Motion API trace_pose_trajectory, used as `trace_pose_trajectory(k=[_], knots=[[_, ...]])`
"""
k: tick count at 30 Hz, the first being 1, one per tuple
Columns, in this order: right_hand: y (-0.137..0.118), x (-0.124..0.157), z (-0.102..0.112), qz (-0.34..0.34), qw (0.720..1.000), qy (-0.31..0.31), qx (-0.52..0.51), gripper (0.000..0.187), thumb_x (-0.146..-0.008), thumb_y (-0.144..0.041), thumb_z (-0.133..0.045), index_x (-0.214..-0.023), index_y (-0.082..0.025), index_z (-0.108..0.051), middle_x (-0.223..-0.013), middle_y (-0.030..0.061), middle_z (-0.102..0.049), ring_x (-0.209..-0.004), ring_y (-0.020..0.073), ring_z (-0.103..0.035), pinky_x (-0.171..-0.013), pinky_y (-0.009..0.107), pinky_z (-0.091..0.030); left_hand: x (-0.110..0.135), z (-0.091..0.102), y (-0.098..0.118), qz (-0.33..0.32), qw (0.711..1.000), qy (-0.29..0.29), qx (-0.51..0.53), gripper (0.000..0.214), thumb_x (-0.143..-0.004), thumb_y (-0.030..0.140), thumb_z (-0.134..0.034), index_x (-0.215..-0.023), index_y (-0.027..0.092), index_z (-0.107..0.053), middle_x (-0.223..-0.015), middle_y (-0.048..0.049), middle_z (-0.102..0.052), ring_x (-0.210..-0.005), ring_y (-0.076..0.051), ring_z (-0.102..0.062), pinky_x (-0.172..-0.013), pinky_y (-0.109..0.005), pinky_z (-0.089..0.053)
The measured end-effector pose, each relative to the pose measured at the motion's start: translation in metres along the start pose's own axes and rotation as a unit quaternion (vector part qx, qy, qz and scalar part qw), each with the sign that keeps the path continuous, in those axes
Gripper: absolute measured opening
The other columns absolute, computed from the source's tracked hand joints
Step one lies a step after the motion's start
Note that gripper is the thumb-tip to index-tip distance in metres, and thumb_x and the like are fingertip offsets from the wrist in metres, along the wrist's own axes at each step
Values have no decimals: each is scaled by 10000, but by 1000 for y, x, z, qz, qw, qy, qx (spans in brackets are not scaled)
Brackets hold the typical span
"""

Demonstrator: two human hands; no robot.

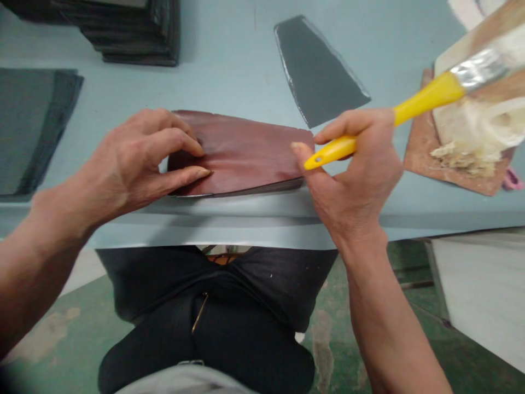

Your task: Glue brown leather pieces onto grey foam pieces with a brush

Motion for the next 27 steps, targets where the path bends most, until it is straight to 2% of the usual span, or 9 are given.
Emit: trace_pose_trajectory(k=[2,4,7,11,19,27], knots=[[-11,-5,-19,12,995,-98,-24,337,-849,-404,-876,-1018,-277,-614,-986,-6,-687,-842,202,-686,-790,395,-584,-1,0,0,0,1000,3,4,194,-994,482,-653,-986,296,-704,-1060,-78,-682,-1085,-329,-668,-1028,-542,-535],[-14,-6,-43,-9,980,-194,-44,367,-830,-428,-899,-996,-293,-601,-980,-7,-689,-866,220,-690,-805,398,-596,-1,0,-1,3,1000,6,11,189,-985,481,-660,-980,299,-710,-1049,-75,-684,-1074,-329,-665,-1022,-541,-532],[-10,-10,-68,-55,959,-271,-60,486,-733,-484,-965,-962,-294,-580,-927,-13,-680,-853,237,-670,-817,400,-596,0,-1,-1,5,1000,8,8,191,-985,484,-659,-997,301,-715,-1072,-75,-690,-1069,-331,-658,-1016,-539,-530],[-1,-16,-81,-89,950,-289,-75,566,-657,-484,-1007,-964,-292,-572,-872,-31,-681,-822,242,-658,-839,406,-585,2,-2,-1,-3,1000,10,-19,206,-1008,484,-626,-1036,298,-708,-1110,-83,-695,-1078,-331,-654,-1011,-533,-531],[-7,-14,-82,-68,951,-298,-44,491,-774,-479,-950,-993,-298,-550,-886,-30,-714,-812,243,-699,-777,405,-556,2,-3,-3,4,1000,7,-25,237,-1010,527,-605,-1032,314,-705,-1138,-89,-679,-1108,-346,-663,-1013,-544,-527],[-5,-12,-84,-76,951,-297,-52,516,-780,-482,-962,-1052,-284,-570,-913,-12,-725,-831,236,-687,-808,387,-550,4,-2,1,-11,999,7,-47,234,-1031,508,-606,-1071,298,-702,-1131,-81,-684,-1093,-309,-665,-1014,-503,-547]])
Point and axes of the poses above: each hand's wrist, its own x-axis away from the middle knuckle, its own z-axis out of the back of the hand, y = z × x, the point moved 10 cm from there along -x, towards the middle knuckle
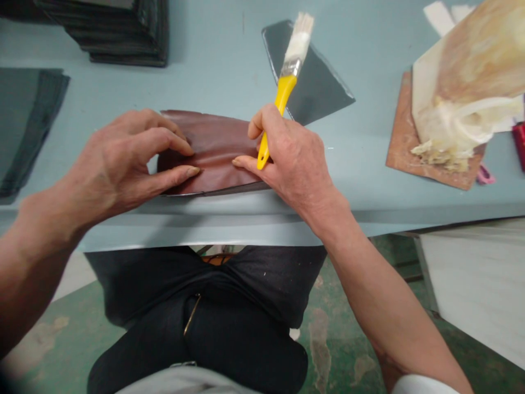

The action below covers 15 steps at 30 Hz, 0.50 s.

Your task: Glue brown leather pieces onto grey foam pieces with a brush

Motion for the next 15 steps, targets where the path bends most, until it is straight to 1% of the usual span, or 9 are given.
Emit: trace_pose_trajectory(k=[5,7,10,12,15], knots=[[-7,6,-3,61,998,15,27,444,-934,-567,-815,-1146,-264,-570,-1057,54,-748,-903,265,-718,-841,401,-560,1,-2,2,-14,1000,-4,-23,257,-1058,479,-581,-1129,256,-687,-1155,-84,-690,-1118,-295,-668,-1038,-495,-551],[-8,8,-4,81,996,22,33,438,-955,-580,-786,-1156,-254,-572,-1031,54,-740,-889,267,-720,-822,399,-555,3,-1,4,-18,999,6,-36,250,-1059,460,-585,-1152,247,-678,-1169,-96,-694,-1130,-307,-675,-1027,-499,-559],[-10,9,-3,98,994,43,31,430,-969,-574,-771,-1145,-232,-579,-961,37,-725,-838,244,-710,-761,368,-529,6,5,9,-12,996,38,-80,226,-1062,427,-590,-1184,252,-661,-1226,-118,-697,-1148,-329,-674,-1007,-509,-563],[-11,9,-2,106,992,58,33,416,-978,-572,-761,-1125,-223,-588,-925,27,-717,-803,225,-697,-727,343,-507,9,9,18,-13,991,64,-116,205,-1072,396,-582,-1192,247,-657,-1265,-129,-703,-1143,-331,-675,-999,-510,-563],[-16,11,-1,124,989,77,39,389,-996,-571,-742,-1086,-219,-603,-897,21,-709,-763,202,-673,-712,319,-484,15,13,43,-48,982,111,-147,157,-1086,292,-568,-1162,197,-668,-1217,-138,-741,-1069,-303,-700,-959,-482,-574]])
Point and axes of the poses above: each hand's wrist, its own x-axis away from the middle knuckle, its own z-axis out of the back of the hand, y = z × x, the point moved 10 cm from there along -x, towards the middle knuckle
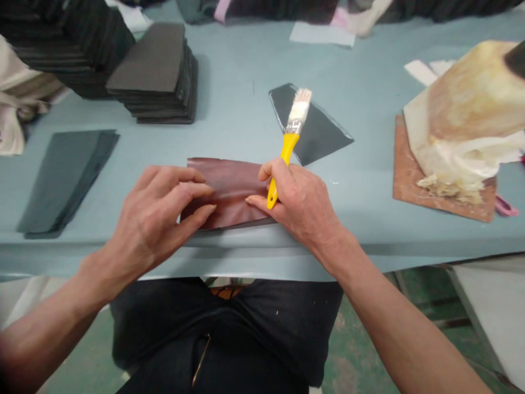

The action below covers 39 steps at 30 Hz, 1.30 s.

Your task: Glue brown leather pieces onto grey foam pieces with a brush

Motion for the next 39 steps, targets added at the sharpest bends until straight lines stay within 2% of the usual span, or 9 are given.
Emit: trace_pose_trajectory(k=[3,8,15,18,21,25,31,35,39], knots=[[-5,0,3,18,1000,24,4,367,-1038,-569,-686,-1059,-211,-607,-879,26,-704,-751,195,-663,-701,311,-471,3,2,27,-38,999,22,30,145,-1077,185,-572,-1171,138,-673,-1167,-130,-774,-1022,-265,-723,-925,-432,-593],[-10,1,5,31,998,36,39,353,-1041,-552,-691,-1049,-207,-617,-870,31,-713,-764,203,-664,-708,322,-465,8,-18,50,-51,997,-25,53,288,-1075,195,-560,-1310,57,-655,-1324,-181,-761,-1202,-321,-711,-1022,-465,-607],[-34,4,18,83,985,69,134,219,-1059,-411,-680,-961,-220,-636,-852,34,-730,-762,213,-629,-709,363,-426,12,-32,47,-9,997,-71,39,388,-1074,271,-567,-1398,65,-626,-1433,-198,-710,-1319,-349,-656,-1075,-484,-591],[-47,5,21,100,990,64,82,106,-1040,-213,-620,-936,-229,-630,-841,7,-742,-747,184,-640,-692,330,-444,11,-35,46,-2,996,-79,47,388,-1057,277,-599,-1390,81,-632,-1443,-185,-704,-1321,-350,-650,-1067,-487,-591],[-51,7,16,92,995,35,1,153,-998,-110,-567,-917,-231,-613,-884,-11,-766,-743,151,-660,-697,291,-475,12,-36,45,1,995,-76,61,371,-1048,255,-601,-1378,89,-636,-1440,-174,-703,-1304,-342,-651,-1051,-492,-591],[-51,9,4,83,996,13,7,147,-975,-90,-575,-928,-224,-612,-928,4,-786,-785,173,-680,-713,316,-471,13,-34,42,10,994,-67,82,357,-1066,277,-585,-1369,96,-639,-1446,-161,-700,-1301,-347,-639,-1042,-510,-581],[-49,10,1,76,995,22,65,142,-987,-95,-590,-922,-221,-600,-1027,32,-807,-862,198,-695,-758,330,-480,8,-29,37,24,992,-72,104,349,-1124,378,-491,-1296,135,-673,-1408,-152,-711,-1231,-336,-640,-985,-521,-583],[-54,11,4,92,993,27,67,124,-1012,-109,-600,-948,-215,-616,-1165,67,-815,-956,215,-727,-803,343,-517,3,-35,28,47,989,-104,96,366,-1144,357,-428,-1288,138,-683,-1428,-157,-699,-1249,-329,-644,-1044,-544,-574],[-55,12,2,94,994,19,58,143,-1019,-87,-584,-975,-216,-629,-1254,79,-804,-1016,223,-742,-864,355,-558,-3,-39,17,51,990,-108,73,392,-1142,339,-413,-1310,105,-678,-1461,-180,-681,-1318,-365,-635,-1097,-583,-571]])
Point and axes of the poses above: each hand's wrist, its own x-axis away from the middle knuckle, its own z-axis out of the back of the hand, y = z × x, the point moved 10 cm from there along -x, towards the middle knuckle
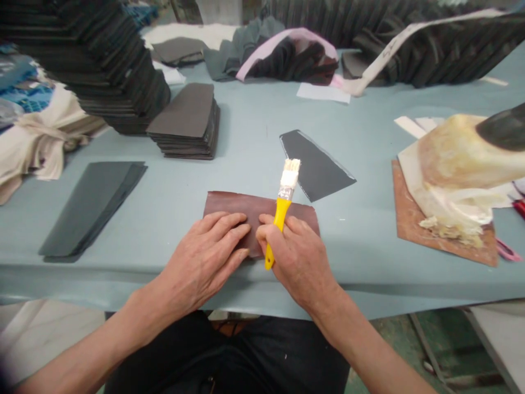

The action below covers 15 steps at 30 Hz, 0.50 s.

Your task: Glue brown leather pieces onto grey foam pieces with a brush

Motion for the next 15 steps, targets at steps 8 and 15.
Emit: trace_pose_trajectory(k=[8,15], knots=[[0,-2,-4,-7,999,-34,-2,139,-1038,-92,-550,-1045,-222,-600,-1330,101,-777,-1154,266,-737,-938,412,-592,-7,-5,-6,-15,999,-24,-31,450,-1133,304,-409,-1452,53,-602,-1612,-223,-585,-1546,-390,-523,-1250,-565,-512],[0,0,-9,-11,999,-43,2,168,-1018,-71,-524,-1088,-218,-565,-1394,131,-739,-1198,307,-723,-977,464,-596,-9,-11,-14,4,998,-36,-51,605,-1132,395,-444,-1612,26,-440,-1726,-250,-444,-1622,-397,-429,-1289,-568,-467]])
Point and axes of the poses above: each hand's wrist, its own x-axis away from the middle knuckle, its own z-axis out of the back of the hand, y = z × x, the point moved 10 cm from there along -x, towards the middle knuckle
